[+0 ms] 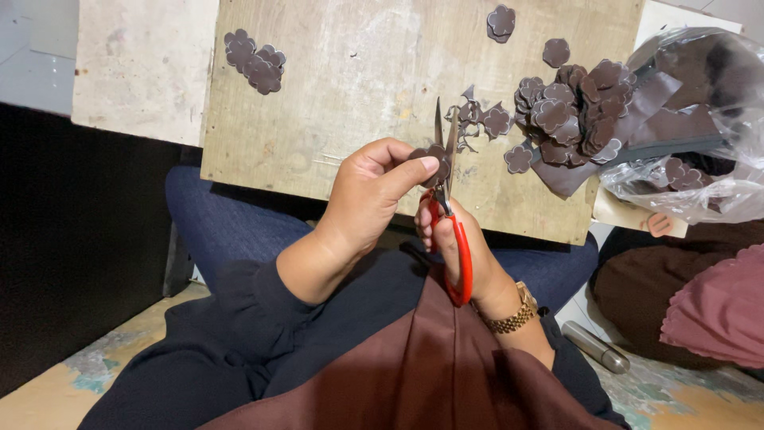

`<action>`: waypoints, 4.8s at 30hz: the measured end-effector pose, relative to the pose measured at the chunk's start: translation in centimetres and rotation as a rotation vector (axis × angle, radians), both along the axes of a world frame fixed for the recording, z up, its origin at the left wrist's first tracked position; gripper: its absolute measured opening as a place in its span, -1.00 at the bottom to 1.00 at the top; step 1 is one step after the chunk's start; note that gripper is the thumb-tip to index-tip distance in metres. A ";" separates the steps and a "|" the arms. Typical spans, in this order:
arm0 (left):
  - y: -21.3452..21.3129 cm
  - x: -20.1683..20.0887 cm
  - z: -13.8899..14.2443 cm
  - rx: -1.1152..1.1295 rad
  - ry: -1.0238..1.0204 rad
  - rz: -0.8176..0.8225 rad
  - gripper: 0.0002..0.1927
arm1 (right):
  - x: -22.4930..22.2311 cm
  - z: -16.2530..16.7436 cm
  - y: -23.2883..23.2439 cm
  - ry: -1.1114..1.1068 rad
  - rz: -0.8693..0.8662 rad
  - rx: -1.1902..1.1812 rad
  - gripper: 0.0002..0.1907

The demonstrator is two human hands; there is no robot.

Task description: The person uses red-handled scissors to trim the edges of dark brown flower-shaped pieces of material. They hold each piece with the left hand and cut with the right, placing finished pieces on a wooden board. A second person is visible in the background performing a similar task.

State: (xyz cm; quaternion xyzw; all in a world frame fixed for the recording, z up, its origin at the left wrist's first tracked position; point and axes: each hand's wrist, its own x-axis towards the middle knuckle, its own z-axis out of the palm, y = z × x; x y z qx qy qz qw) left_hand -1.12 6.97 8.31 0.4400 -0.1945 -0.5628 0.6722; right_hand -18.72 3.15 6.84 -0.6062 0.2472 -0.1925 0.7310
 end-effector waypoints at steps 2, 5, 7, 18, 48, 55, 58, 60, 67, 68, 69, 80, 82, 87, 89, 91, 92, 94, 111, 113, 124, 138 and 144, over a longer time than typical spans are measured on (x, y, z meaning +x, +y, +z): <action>0.0 0.0 -0.1 -0.008 0.013 0.009 -0.93 | 0.0 0.2 0.1 0.003 -0.006 0.015 -0.28; -0.1 -0.1 -0.2 -0.010 0.045 0.021 -0.92 | 0.2 0.2 0.1 0.023 0.007 -0.008 -0.31; -0.1 -0.2 -0.2 -0.008 0.045 0.025 -0.91 | 0.2 0.2 0.1 0.032 0.004 -0.018 -0.32; -0.2 -0.3 -0.1 -0.007 -0.012 0.028 -0.92 | 0.2 0.2 0.1 0.002 -0.003 0.052 -0.36; -0.2 0.6 -0.5 -0.013 0.058 0.024 -0.90 | -0.3 0.5 -0.6 0.063 0.037 0.024 -0.42; -0.2 0.6 -0.9 -0.011 0.052 0.032 -0.89 | -0.5 0.5 -0.7 0.087 0.041 0.023 -0.41; -0.2 0.6 -1.0 0.005 0.039 0.037 -0.89 | -0.4 0.4 -0.6 0.084 0.039 0.061 -0.41; -0.2 0.7 -0.9 0.009 0.014 0.036 -0.89 | -0.4 0.5 -0.7 0.085 0.037 0.059 -0.41; -0.2 1.2 -0.6 0.028 -0.116 0.027 -0.89 | -0.5 0.7 -0.7 0.129 0.055 -0.027 -0.44; -0.2 1.3 -0.6 0.059 -0.163 0.020 -0.89 | -0.4 0.7 -0.8 0.137 0.059 -0.036 -0.45; -0.1 1.3 -0.5 0.094 -0.209 0.016 -0.89 | -0.5 0.6 -0.7 0.133 0.057 -0.023 -0.44; -0.1 1.8 -0.3 0.035 -0.253 -0.036 -0.89 | -0.7 0.3 -1.1 0.093 0.097 -0.007 -0.43; -0.2 1.8 -0.2 0.043 -0.260 -0.039 -0.88 | -0.8 0.2 -1.1 0.101 0.096 -0.034 -0.41; -0.1 1.8 -0.2 0.054 -0.250 -0.042 -0.88 | -0.7 -0.1 -1.0 0.089 0.089 0.008 -0.40; -0.2 1.8 -0.3 0.048 -0.242 -0.045 -0.88 | -0.8 -0.1 -1.0 0.076 0.094 0.017 -0.41; -0.1 1.9 -0.4 0.058 -0.241 -0.045 -0.88 | -0.8 -0.1 -1.0 0.074 0.095 0.015 -0.41; -0.1 1.9 -0.5 0.070 -0.244 -0.044 -0.88 | -0.9 -0.1 -1.0 0.074 0.096 0.015 -0.41; -0.1 1.9 -0.6 0.074 -0.241 -0.049 -0.88 | -0.9 -0.1 -1.0 0.089 0.097 0.023 -0.41; 0.2 3.1 0.5 0.088 -0.397 -0.134 -0.85 | -1.0 0.3 -1.1 0.074 0.168 -0.010 -0.45; 0.1 3.3 0.5 0.079 -0.393 -0.137 -0.85 | -1.0 0.3 -1.1 0.059 0.161 -0.003 -0.45; 0.1 3.4 1.1 0.145 -0.312 -0.161 -0.85 | -1.1 -0.2 -0.8 0.073 0.134 0.171 -0.47; 0.2 2.8 0.1 0.096 -0.188 -0.119 -0.87 | -0.9 -1.1 -0.4 -0.007 0.149 0.169 -0.39; 0.3 2.9 0.1 0.130 -0.195 -0.138 -0.87 | -0.8 -1.3 -0.2 -0.013 0.113 0.140 -0.31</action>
